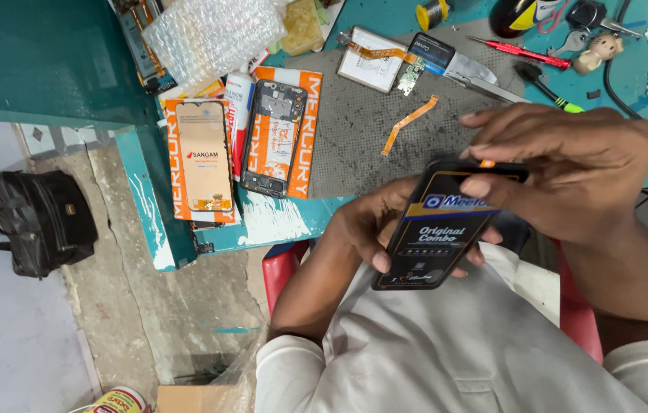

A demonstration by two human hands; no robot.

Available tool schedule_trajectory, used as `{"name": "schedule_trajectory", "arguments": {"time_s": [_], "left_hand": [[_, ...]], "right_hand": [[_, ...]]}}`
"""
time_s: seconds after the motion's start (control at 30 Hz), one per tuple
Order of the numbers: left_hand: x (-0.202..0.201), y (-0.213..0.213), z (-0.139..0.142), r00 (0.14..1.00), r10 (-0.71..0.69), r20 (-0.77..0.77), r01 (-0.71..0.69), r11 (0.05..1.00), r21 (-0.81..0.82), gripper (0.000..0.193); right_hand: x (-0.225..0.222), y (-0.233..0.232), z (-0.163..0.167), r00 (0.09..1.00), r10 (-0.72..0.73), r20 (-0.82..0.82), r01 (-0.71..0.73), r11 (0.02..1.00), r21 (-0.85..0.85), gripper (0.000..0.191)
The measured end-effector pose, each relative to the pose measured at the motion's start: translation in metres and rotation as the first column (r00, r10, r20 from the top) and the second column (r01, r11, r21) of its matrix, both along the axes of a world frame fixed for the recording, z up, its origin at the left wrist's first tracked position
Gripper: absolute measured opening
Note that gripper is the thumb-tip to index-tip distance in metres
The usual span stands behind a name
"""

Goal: The person pries the old screen assembly off a disassembled smartphone using a thin metal pry blade, applies adhesive from a bottle to the frame, and wipes the frame with a brush. They then unwrap a new replacement display from bubble wrap, fit it into the phone frame, and connect the battery flex cable inside the device.

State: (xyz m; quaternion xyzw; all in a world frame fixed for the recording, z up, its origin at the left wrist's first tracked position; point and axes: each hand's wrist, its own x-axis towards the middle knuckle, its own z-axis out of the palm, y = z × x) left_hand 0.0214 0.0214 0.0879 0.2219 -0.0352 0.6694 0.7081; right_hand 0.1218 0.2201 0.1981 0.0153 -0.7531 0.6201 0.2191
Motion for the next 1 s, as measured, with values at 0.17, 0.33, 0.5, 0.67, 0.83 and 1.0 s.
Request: {"name": "schedule_trajectory", "arguments": {"time_s": [0.17, 0.33, 0.5, 0.67, 0.83, 1.0], "left_hand": [[-0.002, -0.004, -0.005, 0.999, -0.037, -0.025, 0.037, 0.999, -0.005, 0.102], [-0.002, -0.005, -0.008, 0.999, -0.040, -0.032, 0.040, 0.999, 0.004, 0.104], [-0.001, -0.003, -0.010, 0.999, -0.039, -0.011, 0.039, 0.999, 0.006, 0.103], [0.004, -0.001, -0.006, 0.998, 0.025, 0.064, -0.024, 1.000, -0.009, 0.112], [0.009, 0.000, 0.010, 0.941, 0.257, 0.219, -0.222, 0.959, -0.175, 0.102], [0.006, 0.011, 0.028, 0.710, 0.704, -0.028, -0.671, 0.664, -0.330, 0.078]], "right_hand": [[-0.003, -0.011, 0.013, 0.999, 0.028, -0.039, -0.026, 0.998, 0.062, 0.026], [-0.002, -0.014, 0.020, 1.000, 0.024, 0.011, -0.024, 0.998, 0.059, 0.021], [-0.001, -0.014, 0.019, 0.988, -0.010, 0.155, 0.029, 0.992, -0.125, 0.028], [-0.004, -0.013, 0.013, 0.956, -0.045, 0.289, 0.117, 0.964, -0.239, 0.030], [-0.001, -0.016, 0.004, 0.971, -0.206, -0.121, 0.230, 0.943, 0.242, 0.038], [0.007, -0.027, -0.006, 0.967, 0.060, -0.249, 0.142, 0.685, 0.715, 0.053]]}}
